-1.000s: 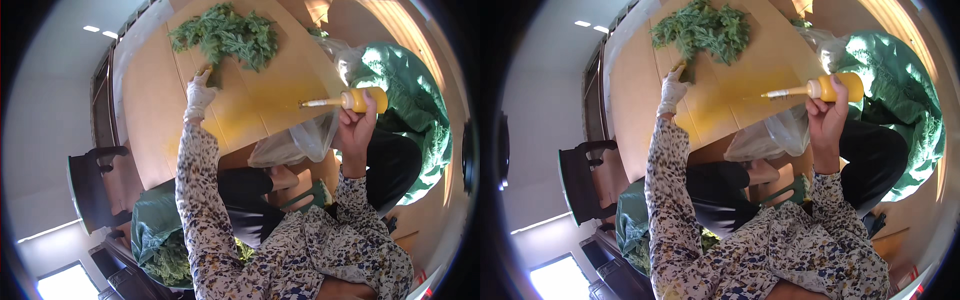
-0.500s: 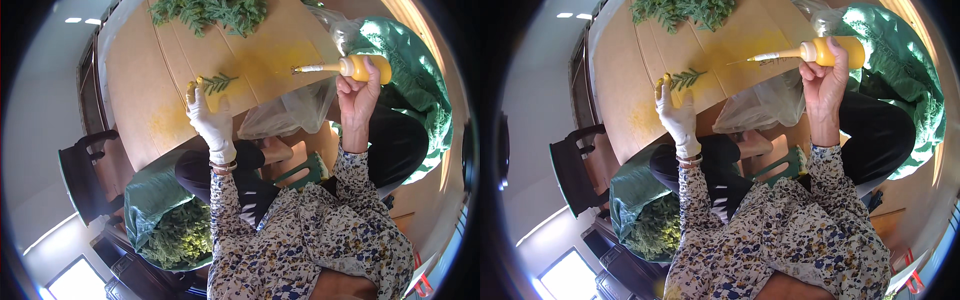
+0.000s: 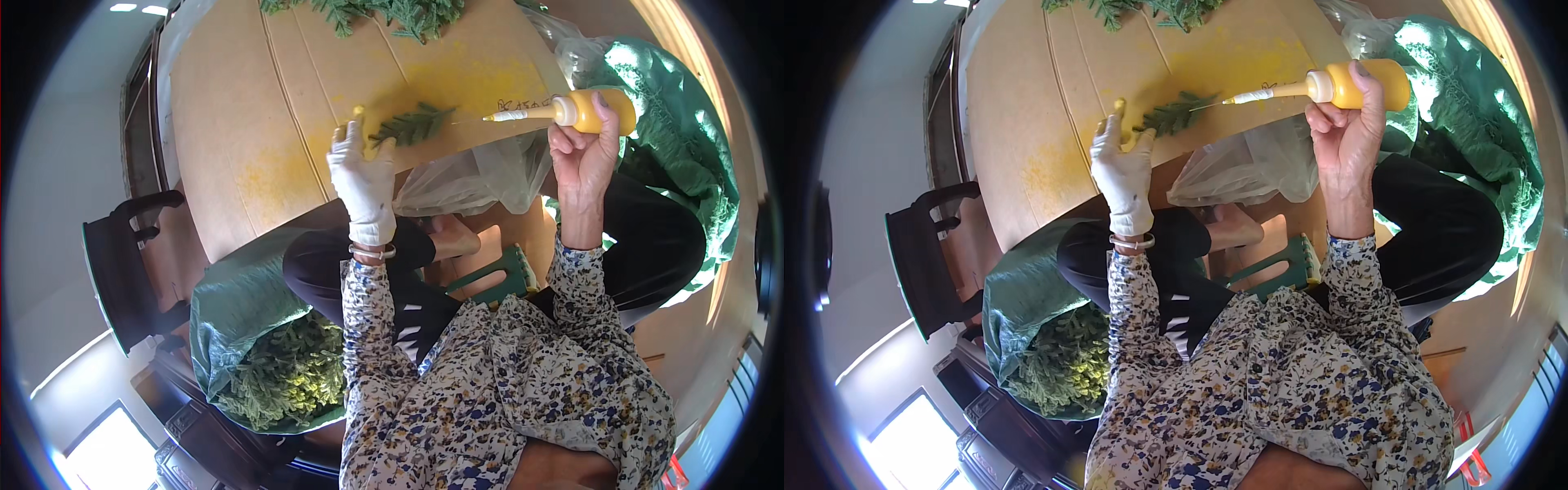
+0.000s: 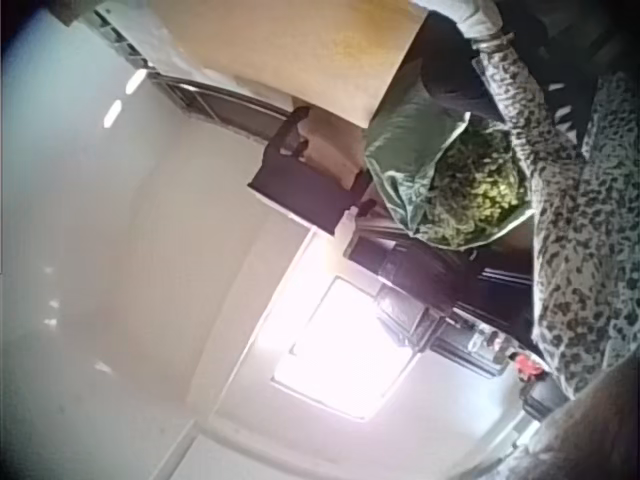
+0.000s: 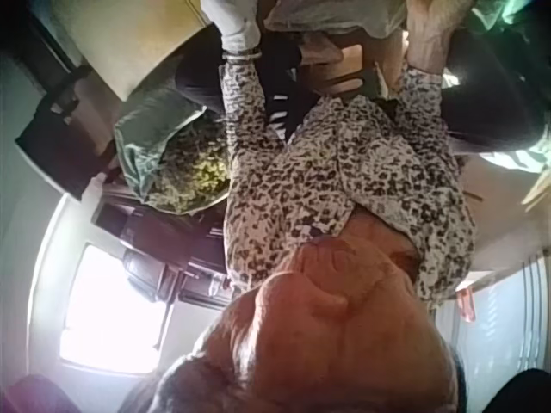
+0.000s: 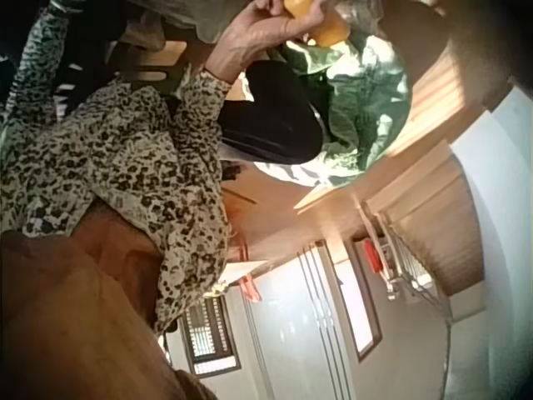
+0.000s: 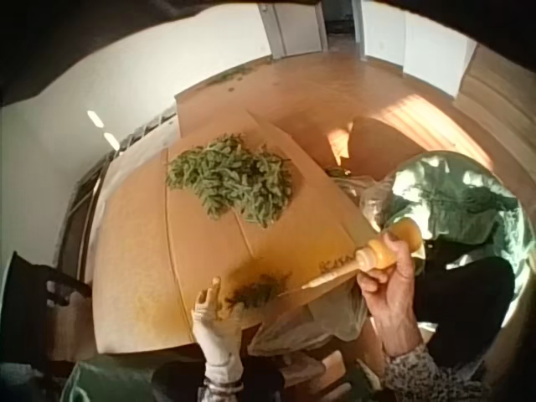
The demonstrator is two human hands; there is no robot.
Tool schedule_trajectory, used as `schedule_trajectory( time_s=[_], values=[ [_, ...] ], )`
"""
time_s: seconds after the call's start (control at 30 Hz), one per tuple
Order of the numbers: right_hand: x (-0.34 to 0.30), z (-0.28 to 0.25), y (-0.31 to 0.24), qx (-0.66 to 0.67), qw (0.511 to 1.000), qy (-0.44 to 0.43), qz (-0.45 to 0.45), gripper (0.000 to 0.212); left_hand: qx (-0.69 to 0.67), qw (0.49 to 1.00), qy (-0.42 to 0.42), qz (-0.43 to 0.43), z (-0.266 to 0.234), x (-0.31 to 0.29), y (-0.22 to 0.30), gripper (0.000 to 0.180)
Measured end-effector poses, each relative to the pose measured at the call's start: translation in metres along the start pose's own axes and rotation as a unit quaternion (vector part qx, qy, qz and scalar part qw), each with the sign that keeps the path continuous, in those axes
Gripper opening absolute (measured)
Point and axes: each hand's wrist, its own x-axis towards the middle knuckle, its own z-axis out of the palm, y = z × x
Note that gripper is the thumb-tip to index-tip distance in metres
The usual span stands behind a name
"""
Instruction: Applying glue to small green sprigs and attaching them to a cardboard surface
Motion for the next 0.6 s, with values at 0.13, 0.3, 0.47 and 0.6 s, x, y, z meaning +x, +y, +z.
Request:
schedule_trajectory(
  time_s=[0.13,0.3,0.47,0.6],
  values=[
    [0.001,0.001,-0.001,-0.011,1.000,0.020,0.003,0.022,0.090,0.978,0.163,0.094,-0.022,-0.009,0.013,0.042],
    [0.009,0.006,0.004,-0.004,1.000,-0.003,-0.005,0.021,0.023,0.964,-0.021,0.263,-0.027,0.008,0.018,0.043],
    [0.016,0.014,0.012,-0.022,0.999,-0.026,-0.005,0.021,0.040,0.943,-0.160,0.288,0.001,0.041,-0.004,0.050],
    [0.016,0.016,0.016,-0.072,0.997,-0.024,-0.007,0.021,0.036,0.945,-0.209,0.249,0.008,0.045,-0.021,0.057]
  ],
)
